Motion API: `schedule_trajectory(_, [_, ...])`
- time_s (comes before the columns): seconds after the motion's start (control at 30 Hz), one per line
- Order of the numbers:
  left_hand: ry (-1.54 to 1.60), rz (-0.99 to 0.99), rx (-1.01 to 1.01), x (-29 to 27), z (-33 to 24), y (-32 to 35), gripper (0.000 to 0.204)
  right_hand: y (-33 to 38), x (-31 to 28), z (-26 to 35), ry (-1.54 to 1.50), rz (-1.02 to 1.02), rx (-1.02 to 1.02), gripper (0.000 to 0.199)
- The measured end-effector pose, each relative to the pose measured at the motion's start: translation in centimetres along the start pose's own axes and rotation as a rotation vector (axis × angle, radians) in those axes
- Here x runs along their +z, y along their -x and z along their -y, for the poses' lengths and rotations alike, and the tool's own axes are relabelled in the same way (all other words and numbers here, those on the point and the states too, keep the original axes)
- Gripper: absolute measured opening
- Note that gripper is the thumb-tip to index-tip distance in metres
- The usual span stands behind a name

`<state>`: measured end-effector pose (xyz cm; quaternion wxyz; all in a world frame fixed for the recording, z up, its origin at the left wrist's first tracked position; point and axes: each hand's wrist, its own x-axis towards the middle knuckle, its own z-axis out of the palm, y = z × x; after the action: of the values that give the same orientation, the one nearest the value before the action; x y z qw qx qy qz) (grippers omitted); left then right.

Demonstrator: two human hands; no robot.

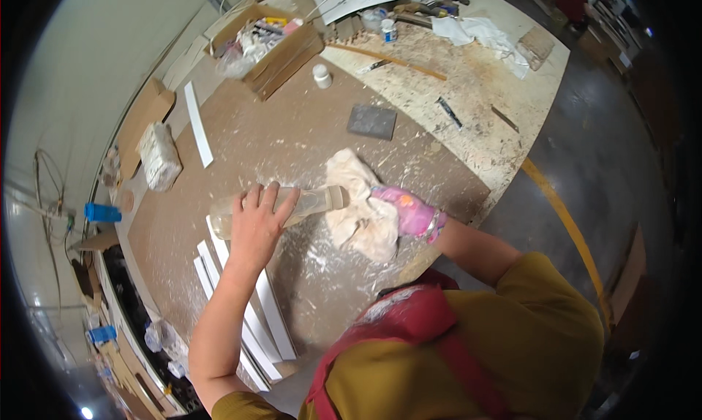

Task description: The person wipes long white furniture components with a cloth, applying a liquid from a bottle to the cloth between wipes and picking up pieces to clean all sides.

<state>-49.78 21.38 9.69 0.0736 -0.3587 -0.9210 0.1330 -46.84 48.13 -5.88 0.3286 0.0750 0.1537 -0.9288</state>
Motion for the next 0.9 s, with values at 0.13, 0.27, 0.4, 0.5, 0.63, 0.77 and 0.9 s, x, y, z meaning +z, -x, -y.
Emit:
schedule_trajectory(0.13, [0.381,-0.125,-0.216,5.1,1.0,-1.4,0.072,-1.6,2.4,0.2,-0.171,0.068,0.031,0.032])
schedule_trajectory(0.27, [0.615,-0.446,-0.512,7.2,3.6,-7.7,0.074,0.0,1.9,3.3,0.380,0.232,-0.323,0.039])
schedule_trajectory(0.4, [0.904,-0.667,-0.740,11.1,6.5,-8.7,0.069,0.8,1.4,3.7,0.225,-0.137,-0.079,0.044])
schedule_trajectory(0.5, [1.079,-0.572,-0.837,12.6,8.1,-5.3,0.076,2.1,3.0,1.7,0.293,-0.223,-0.107,0.043])
schedule_trajectory(0.63, [0.982,-0.534,-0.744,8.1,9.1,2.9,0.061,3.5,-8.0,3.2,0.388,-0.076,-0.171,0.039])
schedule_trajectory(0.77, [0.777,-0.355,-1.243,5.1,1.1,20.2,0.023,3.0,-1.0,2.0,0.782,-0.245,-0.352,0.032])
schedule_trajectory(0.9, [0.620,-0.133,-1.338,4.1,-12.0,29.6,0.037,1.0,2.6,2.9,1.992,0.077,-0.721,0.043])
